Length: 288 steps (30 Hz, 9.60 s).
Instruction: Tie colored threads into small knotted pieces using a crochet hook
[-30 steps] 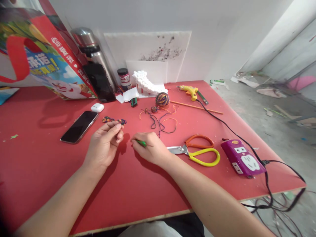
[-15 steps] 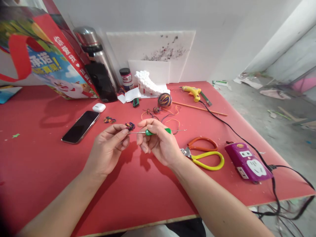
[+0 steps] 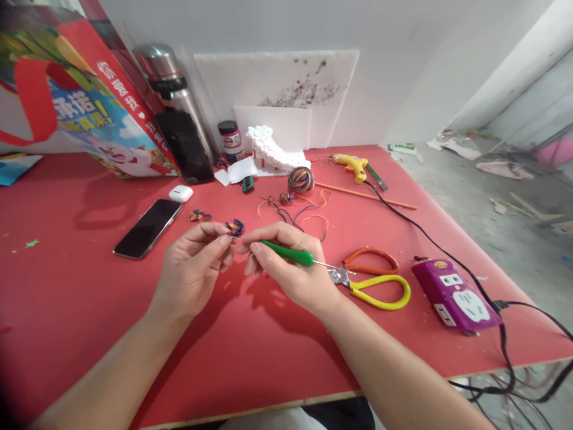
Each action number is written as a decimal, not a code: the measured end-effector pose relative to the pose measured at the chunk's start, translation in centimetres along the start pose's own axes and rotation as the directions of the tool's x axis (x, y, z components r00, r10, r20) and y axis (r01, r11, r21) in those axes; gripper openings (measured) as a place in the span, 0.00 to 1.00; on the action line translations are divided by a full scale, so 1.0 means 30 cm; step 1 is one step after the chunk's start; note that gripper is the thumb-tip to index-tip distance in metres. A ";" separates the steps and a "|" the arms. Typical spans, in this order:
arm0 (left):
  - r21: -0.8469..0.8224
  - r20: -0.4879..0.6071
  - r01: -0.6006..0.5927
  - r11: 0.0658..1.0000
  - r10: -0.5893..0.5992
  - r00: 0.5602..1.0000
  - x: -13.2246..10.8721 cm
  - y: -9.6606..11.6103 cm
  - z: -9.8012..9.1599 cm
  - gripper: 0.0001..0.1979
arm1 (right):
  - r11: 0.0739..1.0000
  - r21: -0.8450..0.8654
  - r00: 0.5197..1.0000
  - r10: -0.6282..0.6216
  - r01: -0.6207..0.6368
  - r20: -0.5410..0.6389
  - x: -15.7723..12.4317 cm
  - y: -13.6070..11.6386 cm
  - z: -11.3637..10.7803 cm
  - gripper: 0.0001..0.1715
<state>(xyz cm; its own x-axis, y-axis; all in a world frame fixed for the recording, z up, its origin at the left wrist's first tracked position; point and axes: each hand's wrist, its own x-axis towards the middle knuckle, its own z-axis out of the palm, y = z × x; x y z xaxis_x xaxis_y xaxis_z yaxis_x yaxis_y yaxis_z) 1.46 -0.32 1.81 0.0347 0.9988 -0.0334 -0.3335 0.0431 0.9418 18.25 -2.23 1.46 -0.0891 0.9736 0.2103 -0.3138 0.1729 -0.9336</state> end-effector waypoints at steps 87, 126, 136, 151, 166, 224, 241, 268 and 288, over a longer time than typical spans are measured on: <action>0.010 0.080 0.075 0.997 -0.076 0.994 0.004 0.011 0.001 0.08 | 0.989 -0.093 0.992 -0.111 0.116 0.061 0.012 -0.021 -0.048 0.09; 0.160 0.098 -0.088 0.983 0.073 0.993 -0.010 0.003 -0.007 0.05 | 0.887 -0.381 0.965 -0.221 0.259 0.142 0.013 -0.057 -0.033 0.12; 0.185 0.100 -0.098 0.978 0.081 0.992 -0.008 0.000 -0.009 0.05 | 0.867 -0.406 0.957 -0.246 0.289 0.157 0.007 -0.049 -0.035 0.12; 0.060 0.031 0.016 0.998 -0.018 0.999 0.001 -0.012 0.004 0.07 | 0.819 -0.452 0.934 -0.292 0.354 0.204 0.003 -0.039 -0.028 0.12; -0.109 0.003 0.099 0.989 -0.099 0.995 0.012 -0.015 0.016 0.06 | 0.732 -0.507 0.890 -0.389 0.455 0.238 0.008 -0.018 -0.025 0.10; -0.189 0.044 0.193 0.963 -0.188 0.981 0.011 -0.009 0.010 0.08 | 0.671 -0.549 0.863 -0.445 0.499 0.240 0.016 -0.010 -0.034 0.11; -0.172 -0.022 0.190 0.967 -0.196 0.980 0.017 -0.013 0.008 0.07 | 0.663 -0.572 0.871 -0.432 0.482 0.233 0.010 -0.013 -0.031 0.11; -0.115 -0.004 0.121 0.986 -0.123 0.992 0.013 -0.015 0.003 0.06 | 0.669 -0.551 0.864 -0.434 0.500 0.257 0.014 -0.012 -0.030 0.11; -0.073 0.014 0.042 0.996 -0.041 0.999 0.012 -0.022 0.001 0.05 | 0.557 -0.614 0.824 -0.455 0.559 0.338 0.009 0.012 -0.023 0.12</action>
<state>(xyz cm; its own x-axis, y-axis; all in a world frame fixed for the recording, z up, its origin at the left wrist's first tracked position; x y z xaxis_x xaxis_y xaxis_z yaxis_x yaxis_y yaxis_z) 1.71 0.02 1.19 0.0611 0.9959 -0.0673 -0.3997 0.0862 0.9126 18.76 -1.81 1.00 -0.2496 0.6729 0.6963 0.3554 0.7326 -0.5806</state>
